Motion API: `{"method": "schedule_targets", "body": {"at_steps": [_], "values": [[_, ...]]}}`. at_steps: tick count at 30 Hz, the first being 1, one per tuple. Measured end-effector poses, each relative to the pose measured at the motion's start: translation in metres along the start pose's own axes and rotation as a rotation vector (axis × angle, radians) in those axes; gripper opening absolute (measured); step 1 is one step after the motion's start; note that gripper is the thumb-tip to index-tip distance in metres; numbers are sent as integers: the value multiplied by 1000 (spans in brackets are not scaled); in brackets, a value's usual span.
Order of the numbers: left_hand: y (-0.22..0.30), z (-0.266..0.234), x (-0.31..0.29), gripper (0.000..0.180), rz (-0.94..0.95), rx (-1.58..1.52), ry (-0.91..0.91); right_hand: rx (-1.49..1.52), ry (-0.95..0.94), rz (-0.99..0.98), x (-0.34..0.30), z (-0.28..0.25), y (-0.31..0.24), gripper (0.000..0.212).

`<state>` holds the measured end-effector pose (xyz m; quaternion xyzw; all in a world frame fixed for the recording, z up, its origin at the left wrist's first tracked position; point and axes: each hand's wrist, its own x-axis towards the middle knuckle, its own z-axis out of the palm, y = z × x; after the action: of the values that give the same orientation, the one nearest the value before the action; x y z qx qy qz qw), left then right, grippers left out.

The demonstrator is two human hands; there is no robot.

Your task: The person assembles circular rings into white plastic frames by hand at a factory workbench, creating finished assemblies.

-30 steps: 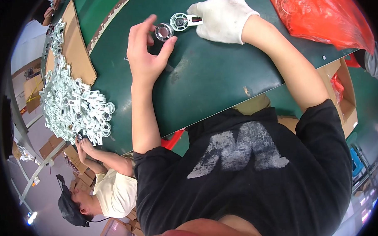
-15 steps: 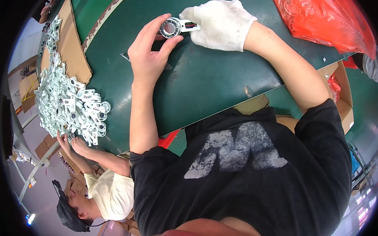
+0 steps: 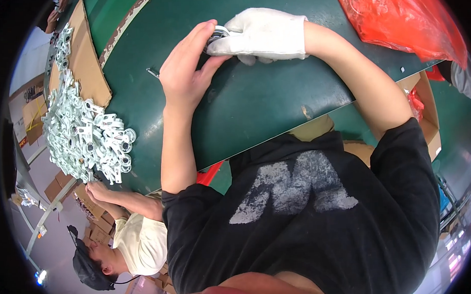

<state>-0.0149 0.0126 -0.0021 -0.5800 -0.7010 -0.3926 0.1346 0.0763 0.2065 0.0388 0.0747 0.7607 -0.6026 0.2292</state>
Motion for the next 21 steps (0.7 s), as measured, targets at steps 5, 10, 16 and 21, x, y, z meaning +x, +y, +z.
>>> {"method": "schedule_targets", "body": {"at_steps": [5,10,16,21], "values": [[4,4,-1,55,-303,-521,63,-169,230,-203,10,17,19,44],[11,12,-6,32,-601,-1025,63,-423,323,-348,2,23,12,38],[11,9,-3,31,-540,-1159,93,-621,473,-407,-4,34,13,37],[5,3,-1,30,-511,-1183,31,-688,518,-458,-4,37,15,37]]}}
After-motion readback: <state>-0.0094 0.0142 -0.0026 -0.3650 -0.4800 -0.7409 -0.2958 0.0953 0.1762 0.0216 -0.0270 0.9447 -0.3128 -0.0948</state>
